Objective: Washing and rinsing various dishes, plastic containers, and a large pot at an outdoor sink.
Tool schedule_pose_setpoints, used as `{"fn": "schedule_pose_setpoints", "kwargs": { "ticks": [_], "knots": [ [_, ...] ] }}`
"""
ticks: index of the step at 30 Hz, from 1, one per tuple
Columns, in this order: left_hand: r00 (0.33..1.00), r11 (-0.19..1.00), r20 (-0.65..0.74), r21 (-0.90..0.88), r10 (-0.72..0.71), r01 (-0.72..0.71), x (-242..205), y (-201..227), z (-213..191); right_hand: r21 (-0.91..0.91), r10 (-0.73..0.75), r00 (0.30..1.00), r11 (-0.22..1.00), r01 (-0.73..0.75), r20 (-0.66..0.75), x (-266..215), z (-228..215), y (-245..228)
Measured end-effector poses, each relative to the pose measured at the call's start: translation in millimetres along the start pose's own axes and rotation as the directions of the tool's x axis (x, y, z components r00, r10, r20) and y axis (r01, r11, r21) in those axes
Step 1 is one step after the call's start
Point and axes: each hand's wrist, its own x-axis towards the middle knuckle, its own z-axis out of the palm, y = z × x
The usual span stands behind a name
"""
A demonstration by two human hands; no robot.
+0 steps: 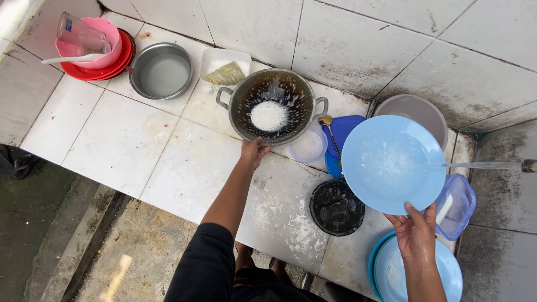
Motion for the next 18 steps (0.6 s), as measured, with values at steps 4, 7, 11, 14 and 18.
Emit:
{"fn": "schedule_pose_setpoints", "kwargs": {
  "ticks": [4,7,11,14,18],
  "knots": [
    [0.980,0.997,0.196,0.063,0.029,-0.042,-29.9,4.7,49.7,-0.028,0.019,0.999,0.999,-0.020,-0.031,5.2,3.1,4.1],
    [0.980,0.924,0.148,0.337,0.136,-0.179,-76.3,-13.0,56.1,-0.084,0.005,1.000,0.996,-0.005,-0.007,4.5,4.8,4.7],
    [0.660,0.202,0.380,0.750,0.649,-0.630,-156.4,-66.0,20.1,-0.201,0.034,0.999,0.979,-0.033,0.003,3.7,17.9,2.9],
    [0.576,-0.185,0.670,0.711,0.468,-0.678,-197.1,-99.3,-12.8,-0.274,0.073,0.997,0.959,-0.068,0.010,1.5,35.1,1.3],
    [0.605,-0.415,0.796,0.559,0.027,-0.717,-194.1,-118.9,-31.8,-0.427,0.082,0.996,0.902,-0.067,0.018,-2.7,69.6,3.6]
  ]
}}
